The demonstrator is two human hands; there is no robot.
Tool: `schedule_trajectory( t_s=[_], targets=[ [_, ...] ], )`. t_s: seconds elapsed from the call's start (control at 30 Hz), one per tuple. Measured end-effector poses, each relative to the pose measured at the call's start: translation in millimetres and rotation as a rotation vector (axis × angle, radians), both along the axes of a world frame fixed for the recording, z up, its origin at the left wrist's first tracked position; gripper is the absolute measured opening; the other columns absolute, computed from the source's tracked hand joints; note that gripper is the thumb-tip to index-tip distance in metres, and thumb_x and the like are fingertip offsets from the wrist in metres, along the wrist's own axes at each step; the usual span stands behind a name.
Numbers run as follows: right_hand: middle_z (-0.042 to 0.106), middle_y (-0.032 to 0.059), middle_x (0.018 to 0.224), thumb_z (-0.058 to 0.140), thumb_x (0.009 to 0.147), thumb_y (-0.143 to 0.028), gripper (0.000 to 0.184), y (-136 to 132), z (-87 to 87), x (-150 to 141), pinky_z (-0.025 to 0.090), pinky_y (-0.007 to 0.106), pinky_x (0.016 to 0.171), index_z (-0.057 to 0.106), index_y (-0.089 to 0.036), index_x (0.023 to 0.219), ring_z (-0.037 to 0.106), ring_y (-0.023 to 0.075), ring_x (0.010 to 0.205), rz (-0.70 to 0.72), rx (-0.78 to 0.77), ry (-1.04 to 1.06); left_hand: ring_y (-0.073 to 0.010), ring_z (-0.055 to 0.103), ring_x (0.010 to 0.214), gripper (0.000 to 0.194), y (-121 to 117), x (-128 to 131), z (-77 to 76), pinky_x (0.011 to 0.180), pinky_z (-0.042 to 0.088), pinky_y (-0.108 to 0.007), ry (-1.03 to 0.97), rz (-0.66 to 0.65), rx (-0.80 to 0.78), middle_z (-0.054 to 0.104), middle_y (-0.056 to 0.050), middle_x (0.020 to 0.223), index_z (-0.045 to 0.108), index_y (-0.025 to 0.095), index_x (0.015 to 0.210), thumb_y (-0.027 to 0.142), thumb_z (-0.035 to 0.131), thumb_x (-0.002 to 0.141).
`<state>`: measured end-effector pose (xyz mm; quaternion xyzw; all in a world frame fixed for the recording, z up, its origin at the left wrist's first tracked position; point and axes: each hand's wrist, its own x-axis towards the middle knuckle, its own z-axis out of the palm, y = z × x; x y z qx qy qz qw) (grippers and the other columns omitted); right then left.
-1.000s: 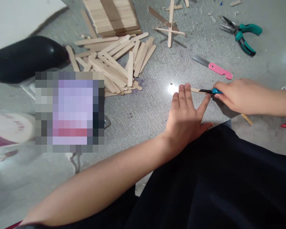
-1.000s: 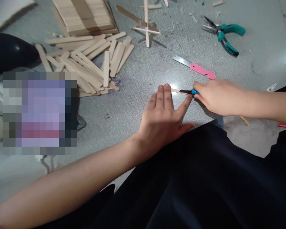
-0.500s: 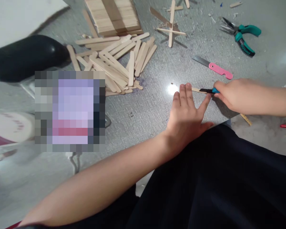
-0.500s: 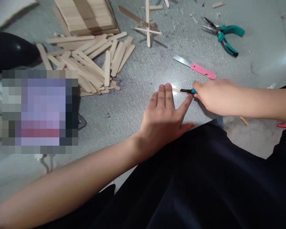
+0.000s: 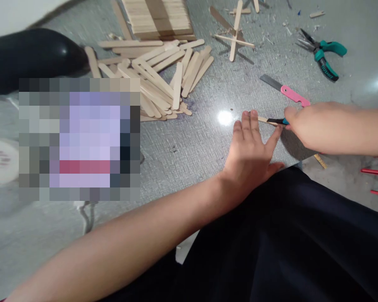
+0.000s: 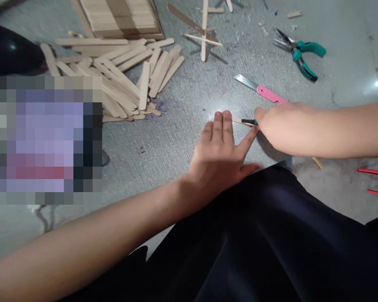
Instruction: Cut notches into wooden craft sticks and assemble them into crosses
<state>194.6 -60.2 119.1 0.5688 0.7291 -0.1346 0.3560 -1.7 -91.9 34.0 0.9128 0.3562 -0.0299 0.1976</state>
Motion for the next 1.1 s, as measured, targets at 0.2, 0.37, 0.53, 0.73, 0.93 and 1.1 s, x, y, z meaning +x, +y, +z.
schedule_trajectory(
  t_s=[0.2,0.37,0.53,0.73,0.93,1.1],
  targets=[
    [0.082,0.0142,0.085,0.06,0.107,-0.022,0.035,-0.4,-1.2,0.1,0.042,0.04,0.064,0.075,-0.026,0.137,0.076,0.0355,0.07,0.005,-0.024,-0.051,-0.0639,0.029,0.188,0.109,0.9,-0.5,4.7,0.147,0.037,-0.085,-0.014,0.009,-0.031,0.029,-0.033,0.2,0.043,0.023,0.195,0.066,0.09,0.106],
    [0.085,0.0193,0.092,0.048,0.109,-0.015,0.049,-3.0,-3.0,-0.9,0.04,0.041,0.067,0.071,-0.015,0.152,0.078,0.0369,0.073,0.034,-0.051,-0.076,-0.0644,0.03,0.187,0.109,1.7,-1.0,4.2,0.146,0.038,-0.085,0.006,-0.003,-0.013,0.03,-0.035,0.199,0.042,0.022,0.196,0.069,0.087,0.108],
    [0.087,0.0193,0.097,0.04,0.121,-0.032,0.046,-10.5,-19.1,17.1,0.033,0.039,0.063,0.069,-0.013,0.152,0.074,0.033,0.074,-0.04,-0.059,0.027,-0.0675,0.032,0.185,0.107,2.9,-0.1,3.2,0.144,0.04,-0.084,0.051,-0.022,0.01,0.031,-0.041,0.196,0.044,0.02,0.195,0.069,0.086,0.109],
    [0.087,0.0158,0.1,0.036,0.124,-0.048,0.053,-15.8,-38.8,36.8,0.028,0.039,0.066,0.07,-0.017,0.149,0.068,0.0296,0.073,-0.125,0.016,0.194,-0.0677,0.037,0.182,0.107,4.1,-1.8,2.6,0.142,0.043,-0.085,0.072,-0.054,0.051,0.035,-0.041,0.195,0.044,0.02,0.195,0.071,0.083,0.11],
    [0.084,0.0138,0.095,0.036,0.123,-0.046,0.051,-16.5,-35.8,41.6,0.029,0.04,0.068,0.071,-0.018,0.146,0.064,0.0287,0.072,-0.096,0.034,0.274,-0.0692,0.038,0.181,0.107,5.7,-2.4,2.8,0.14,0.044,-0.086,0.081,-0.057,0.043,0.033,-0.042,0.195,0.044,0.02,0.195,0.07,0.084,0.109],
    [0.083,0.0146,0.097,0.037,0.122,-0.046,0.051,-17.0,-36.8,45.7,0.03,0.04,0.068,0.071,-0.017,0.145,0.065,0.0292,0.074,-0.103,0.042,0.242,-0.0691,0.034,0.183,0.11,7.4,0.6,5.6,0.142,0.041,-0.085,0.083,-0.063,0.016,0.03,-0.042,0.196,0.04,0.02,0.196,0.069,0.086,0.109]
  ],
)
